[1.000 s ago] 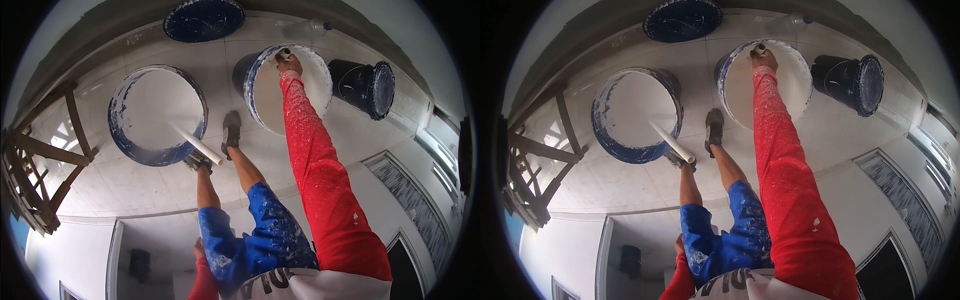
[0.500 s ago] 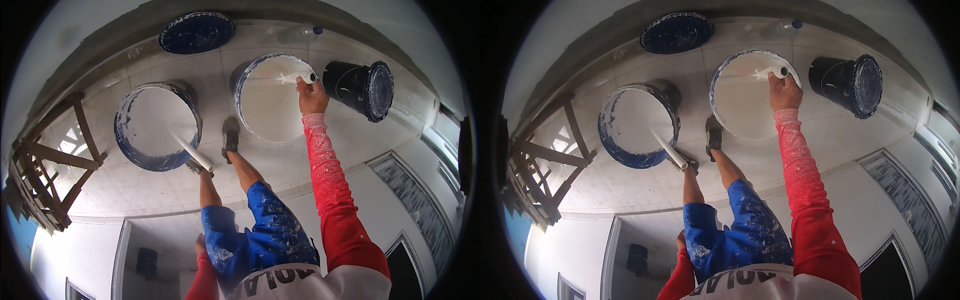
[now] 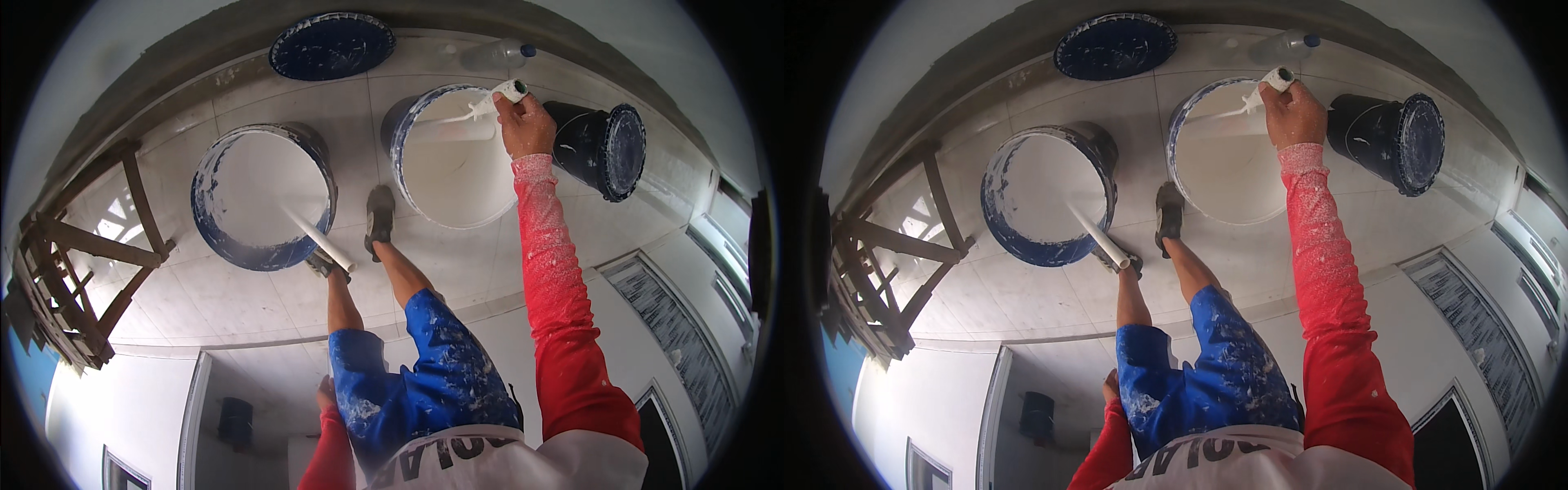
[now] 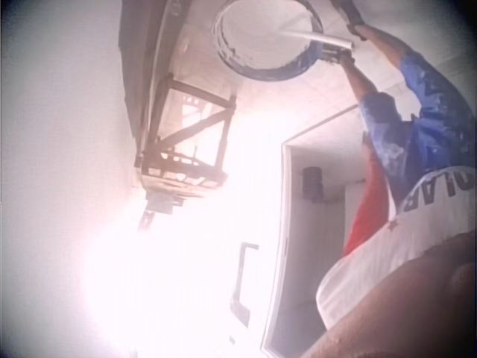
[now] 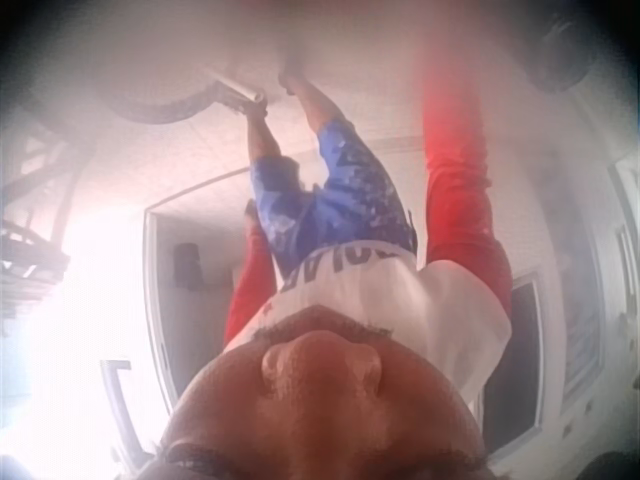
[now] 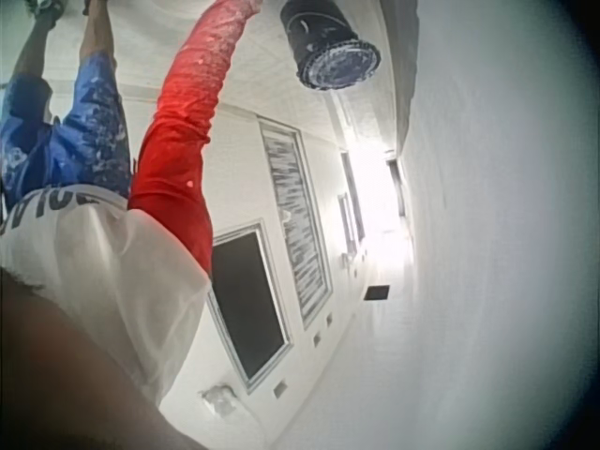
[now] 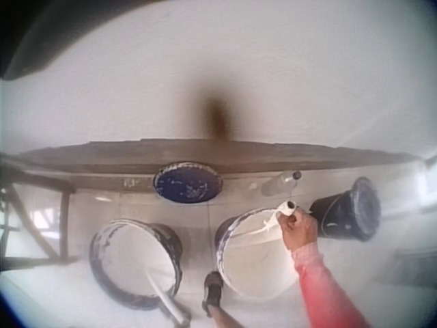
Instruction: The person walks to a set of paint buckets, opens a bucket of white paint, and stirs it with a stick. They then pour some of the paint into a second bucket and add water from a plastic bottle before stirring again.
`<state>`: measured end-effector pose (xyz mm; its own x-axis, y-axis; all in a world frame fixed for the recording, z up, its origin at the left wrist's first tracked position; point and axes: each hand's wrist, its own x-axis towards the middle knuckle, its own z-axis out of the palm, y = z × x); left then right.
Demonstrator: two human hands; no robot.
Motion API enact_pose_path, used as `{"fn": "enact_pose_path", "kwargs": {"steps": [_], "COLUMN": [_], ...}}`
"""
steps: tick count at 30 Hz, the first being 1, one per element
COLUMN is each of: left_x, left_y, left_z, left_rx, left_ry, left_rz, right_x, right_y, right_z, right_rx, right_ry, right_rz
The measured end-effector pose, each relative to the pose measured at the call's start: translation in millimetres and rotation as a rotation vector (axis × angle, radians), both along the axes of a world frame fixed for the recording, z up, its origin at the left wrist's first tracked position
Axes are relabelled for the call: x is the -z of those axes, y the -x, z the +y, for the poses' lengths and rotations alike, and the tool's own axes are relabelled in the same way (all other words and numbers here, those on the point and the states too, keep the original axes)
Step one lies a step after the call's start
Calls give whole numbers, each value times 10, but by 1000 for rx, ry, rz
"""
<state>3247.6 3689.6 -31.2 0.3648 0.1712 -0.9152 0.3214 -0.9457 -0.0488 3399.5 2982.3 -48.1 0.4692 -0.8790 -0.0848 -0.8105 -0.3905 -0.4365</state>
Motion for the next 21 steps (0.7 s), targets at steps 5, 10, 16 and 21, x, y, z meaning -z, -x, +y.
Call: {"fn": "enact_pose_path", "kwargs": {"steps": [5, 10, 16, 21], "left_x": [-6, -3, -245, -781], "left_y": [12, 4, -454, -1717], "left_z": [27, 96, -520, -2015], "left_rx": [-70, -44, -282, -20], "left_ry": [-6, -19, 39, 568], "left_rz": [6, 25, -542, -927], "right_x": [-100, -136, -133, -118], "right_y": [-202, -441, -383, -182], "right_z": [-66, -130, -207, -163], "right_rx": [-41, -69, -107, -98], "right_ry": [-22, -24, -50, -64], "right_rz": [49, 100, 133, 55]}}
